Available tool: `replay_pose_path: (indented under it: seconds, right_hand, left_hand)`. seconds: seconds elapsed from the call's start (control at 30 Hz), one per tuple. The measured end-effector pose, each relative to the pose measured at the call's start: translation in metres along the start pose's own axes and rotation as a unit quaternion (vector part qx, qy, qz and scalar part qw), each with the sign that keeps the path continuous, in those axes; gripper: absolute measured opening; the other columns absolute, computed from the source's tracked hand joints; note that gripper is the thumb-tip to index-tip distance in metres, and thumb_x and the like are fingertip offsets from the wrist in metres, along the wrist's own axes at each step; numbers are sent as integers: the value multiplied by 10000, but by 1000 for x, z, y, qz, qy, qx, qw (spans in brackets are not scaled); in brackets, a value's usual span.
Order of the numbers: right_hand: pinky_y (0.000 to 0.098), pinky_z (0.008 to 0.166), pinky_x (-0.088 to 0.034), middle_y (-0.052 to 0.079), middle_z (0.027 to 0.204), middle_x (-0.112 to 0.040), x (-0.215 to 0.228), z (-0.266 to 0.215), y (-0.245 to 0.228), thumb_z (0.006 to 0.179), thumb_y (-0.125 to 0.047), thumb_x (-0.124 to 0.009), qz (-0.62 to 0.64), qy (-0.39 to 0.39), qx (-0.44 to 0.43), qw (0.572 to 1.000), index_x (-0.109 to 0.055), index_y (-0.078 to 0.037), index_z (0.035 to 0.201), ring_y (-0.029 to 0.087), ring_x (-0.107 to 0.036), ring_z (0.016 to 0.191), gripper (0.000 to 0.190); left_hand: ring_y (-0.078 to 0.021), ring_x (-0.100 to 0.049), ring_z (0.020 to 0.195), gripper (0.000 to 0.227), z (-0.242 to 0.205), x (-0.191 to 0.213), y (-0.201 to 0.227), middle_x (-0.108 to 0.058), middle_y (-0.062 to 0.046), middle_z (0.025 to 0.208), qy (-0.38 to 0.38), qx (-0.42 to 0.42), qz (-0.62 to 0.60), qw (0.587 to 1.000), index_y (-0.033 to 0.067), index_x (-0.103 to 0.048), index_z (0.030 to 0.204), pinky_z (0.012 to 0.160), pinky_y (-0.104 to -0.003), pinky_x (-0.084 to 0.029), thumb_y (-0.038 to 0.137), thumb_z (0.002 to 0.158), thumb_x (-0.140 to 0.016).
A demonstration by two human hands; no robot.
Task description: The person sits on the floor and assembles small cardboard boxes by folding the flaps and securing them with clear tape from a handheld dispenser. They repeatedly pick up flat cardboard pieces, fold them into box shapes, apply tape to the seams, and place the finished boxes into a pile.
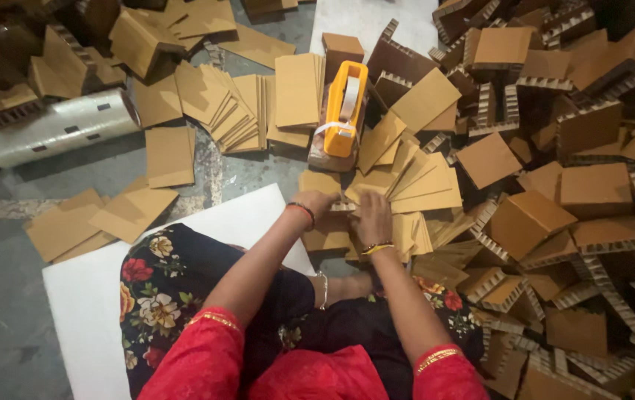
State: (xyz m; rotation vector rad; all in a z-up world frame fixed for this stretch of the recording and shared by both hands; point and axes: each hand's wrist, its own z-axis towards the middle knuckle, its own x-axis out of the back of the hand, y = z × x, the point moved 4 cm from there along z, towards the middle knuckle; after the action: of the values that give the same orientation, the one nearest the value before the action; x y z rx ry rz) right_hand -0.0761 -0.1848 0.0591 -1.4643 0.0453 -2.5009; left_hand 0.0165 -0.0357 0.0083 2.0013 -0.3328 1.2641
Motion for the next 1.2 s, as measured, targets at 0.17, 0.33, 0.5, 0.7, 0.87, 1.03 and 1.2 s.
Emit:
replay_pose_path:
  seconds: [0.17,0.33,0.5,0.7,0.87,1.03,1.2]
  right_hand:
    - [517,783,-525,184,912,-690,-27,10,2,678,-204,-814,93,-156,-139,974,-668,-162,1058,421,-654,912,408]
    - [540,769,-525,190,928,-725,-42,10,16,754,-163,-780,125,-174,-234,948,-630,-197,1165,445,-675,921,439]
    - [519,802,-538,191,951,-731,-54,8,18,714,-126,-814,160,-194,-259,933,-606,-208,1215,434,-683,941,549]
    - [491,794,-561,183,1012,-735,-66,5,13,681,-107,-853,237,-106,-239,936,-588,-177,1187,428,-688,978,575]
    - [506,803,-540,198,996,-723,-69,5,18,661,-88,-827,210,-118,-240,940,-608,-148,1193,431,-670,966,578]
    - [493,841,-547,200,1038,-717,-85,1,21,704,-135,-781,162,-113,-243,950,-603,-123,1291,416,-679,974,614]
    - [499,827,-521,231,985,-685,-103,-3,25,675,-186,-838,122,-120,-202,964,-570,-13,1252,441,-647,942,659]
  left_hand:
    - [-391,-691,1025,339,-5,-3,-1,-730,-168,1078,29,40,-52,997,176,-639,1185,846,-502,-547,455,996,-667]
    - [-377,-667,1062,459,14,-8,-62,-704,-149,1127,238,-20,-224,945,209,-614,1176,896,-456,-551,152,732,-716]
    - [-400,-578,1136,752,11,-5,-64,-616,-176,1214,153,55,-190,968,206,-536,1253,956,-465,-491,254,585,-877]
    - [-412,-527,1208,963,5,-6,-53,-561,-193,1263,201,79,-172,961,183,-470,1290,1012,-465,-456,353,495,-985]
    - [-418,-600,1167,639,26,-26,-79,-629,-195,1228,177,77,-159,968,175,-578,1263,975,-464,-507,243,688,-848]
    - [-404,-642,1106,430,26,-3,-51,-692,-172,1136,175,-22,-116,977,173,-689,1182,932,-463,-532,155,755,-738]
    - [-388,-699,1039,187,21,0,-42,-728,-175,1083,158,41,-150,975,161,-709,1114,892,-472,-551,209,967,-604]
